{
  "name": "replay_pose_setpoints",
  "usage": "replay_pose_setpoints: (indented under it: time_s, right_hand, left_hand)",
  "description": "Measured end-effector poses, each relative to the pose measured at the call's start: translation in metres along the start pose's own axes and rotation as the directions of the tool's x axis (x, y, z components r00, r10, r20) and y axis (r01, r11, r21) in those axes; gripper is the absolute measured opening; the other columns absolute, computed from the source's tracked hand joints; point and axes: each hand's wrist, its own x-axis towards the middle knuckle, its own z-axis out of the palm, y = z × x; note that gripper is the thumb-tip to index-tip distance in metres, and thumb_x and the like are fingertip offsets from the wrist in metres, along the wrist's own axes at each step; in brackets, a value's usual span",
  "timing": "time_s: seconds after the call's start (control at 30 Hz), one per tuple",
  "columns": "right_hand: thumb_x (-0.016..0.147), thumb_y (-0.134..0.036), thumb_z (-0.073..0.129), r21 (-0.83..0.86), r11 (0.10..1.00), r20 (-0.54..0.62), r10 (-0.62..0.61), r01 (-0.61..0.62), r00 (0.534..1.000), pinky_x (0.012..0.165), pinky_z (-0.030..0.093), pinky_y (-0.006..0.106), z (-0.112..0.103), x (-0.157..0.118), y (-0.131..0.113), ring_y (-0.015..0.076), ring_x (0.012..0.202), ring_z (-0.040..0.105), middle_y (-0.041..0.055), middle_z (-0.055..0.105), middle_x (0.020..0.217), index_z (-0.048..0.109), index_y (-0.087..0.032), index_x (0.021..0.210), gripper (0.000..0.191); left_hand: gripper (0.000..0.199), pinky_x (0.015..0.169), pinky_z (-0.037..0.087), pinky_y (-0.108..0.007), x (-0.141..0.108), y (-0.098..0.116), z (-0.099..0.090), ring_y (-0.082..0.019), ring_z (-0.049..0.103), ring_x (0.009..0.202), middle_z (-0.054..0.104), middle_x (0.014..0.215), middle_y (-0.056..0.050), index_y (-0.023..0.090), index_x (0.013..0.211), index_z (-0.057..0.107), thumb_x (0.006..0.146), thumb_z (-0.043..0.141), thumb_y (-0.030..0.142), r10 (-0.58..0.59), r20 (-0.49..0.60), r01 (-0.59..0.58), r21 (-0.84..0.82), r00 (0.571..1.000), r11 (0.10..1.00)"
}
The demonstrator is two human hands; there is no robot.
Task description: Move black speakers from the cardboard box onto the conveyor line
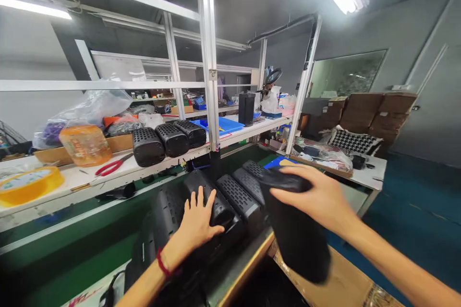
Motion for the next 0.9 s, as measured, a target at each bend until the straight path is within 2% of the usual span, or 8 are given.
replay_pose_setpoints:
  time_s: [0.17,0.3,0.4,0.5,0.63,0.73,0.8,0.9]
  right_hand:
    - [0.085,-0.046,0.078,-0.187,0.982,0.352,0.072,-0.005,0.933,0.102,0.050,0.048,0.116,0.103,-0.089,0.0243,0.112,0.058,0.0114,0.060,0.122,0.066,-0.014,0.118,0.047]
    - [0.089,-0.043,0.074,-0.254,0.967,0.506,0.143,-0.011,0.850,0.101,0.050,0.049,0.185,0.139,-0.132,0.0247,0.111,0.059,0.0115,0.062,0.114,0.065,-0.010,0.112,0.041]
    - [0.092,-0.049,0.069,-0.180,0.980,0.500,0.164,-0.083,0.851,0.101,0.051,0.049,0.201,0.144,-0.131,0.0251,0.113,0.059,0.0127,0.061,0.117,0.064,-0.010,0.117,0.046]
    - [0.099,-0.053,0.057,0.023,0.996,0.393,0.072,-0.088,0.917,0.104,0.048,0.047,0.183,0.131,-0.108,0.0244,0.119,0.057,0.0137,0.058,0.127,0.059,-0.012,0.128,0.050]
    - [0.094,-0.037,0.067,0.243,0.970,0.194,-0.054,0.005,0.979,0.111,0.042,0.040,0.113,0.051,-0.053,0.0188,0.121,0.055,0.0075,0.061,0.125,0.068,-0.014,0.109,0.028]
    - [0.096,-0.041,0.056,0.264,0.949,0.053,0.166,-0.174,0.985,0.094,0.050,0.030,0.056,-0.062,-0.002,0.0152,0.099,0.062,0.0040,0.067,0.105,0.070,-0.017,0.098,0.028]
    - [0.096,-0.055,0.049,0.205,0.904,-0.065,0.395,-0.375,0.916,0.070,0.047,0.028,0.027,-0.146,0.027,0.0163,0.072,0.058,0.0041,0.062,0.075,0.062,-0.016,0.069,0.048]
    - [0.098,-0.064,0.036,0.136,0.752,-0.201,0.658,-0.645,0.725,0.054,0.034,0.029,-0.010,-0.258,0.047,0.0153,0.055,0.044,0.0042,0.046,0.057,0.042,-0.016,0.056,0.064]
  left_hand:
    - [0.111,0.119,0.025,-0.063,-0.006,0.006,0.004,-0.048,0.007,0.149,-0.002,0.162,-0.024,0.023,0.159,0.015,0.076,0.086,0.040,-0.037,0.031,0.035,0.049,0.999,0.998]
    - [0.111,0.117,0.030,-0.061,0.002,0.004,0.005,-0.044,-0.002,0.150,-0.010,0.162,-0.018,0.026,0.158,0.009,0.077,0.083,0.042,-0.086,0.074,0.083,0.048,0.994,0.995]
    - [0.106,0.116,0.033,-0.059,0.005,-0.002,0.007,-0.043,-0.001,0.150,-0.011,0.162,-0.016,0.025,0.158,0.006,0.083,0.078,0.044,-0.082,0.078,0.076,0.073,0.994,0.994]
    - [0.099,0.111,0.042,-0.053,0.007,-0.013,0.018,-0.045,0.008,0.150,-0.004,0.164,-0.019,0.023,0.159,0.006,0.088,0.072,0.047,-0.034,0.029,0.028,0.181,0.999,0.983]
    - [0.097,0.109,0.039,-0.061,0.018,-0.026,0.040,-0.049,0.028,0.144,0.024,0.158,-0.030,0.017,0.158,0.027,0.083,0.074,0.056,0.161,-0.260,-0.045,0.401,0.952,0.915]
    - [0.098,0.108,0.032,-0.070,0.032,-0.016,0.041,-0.050,0.028,0.143,0.032,0.153,-0.033,0.010,0.153,0.040,0.075,0.076,0.058,0.443,-0.476,-0.198,0.480,0.760,0.854]
    - [0.090,0.108,0.034,-0.069,0.042,0.003,0.030,-0.047,0.037,0.139,0.041,0.149,-0.030,0.012,0.151,0.043,0.077,0.073,0.053,0.550,-0.479,-0.349,0.447,0.685,0.824]
    - [0.064,0.109,0.036,-0.067,0.056,0.045,0.014,-0.045,0.049,0.128,0.058,0.132,-0.022,0.022,0.142,0.057,0.083,0.071,0.041,0.502,-0.429,-0.481,0.165,0.751,0.861]
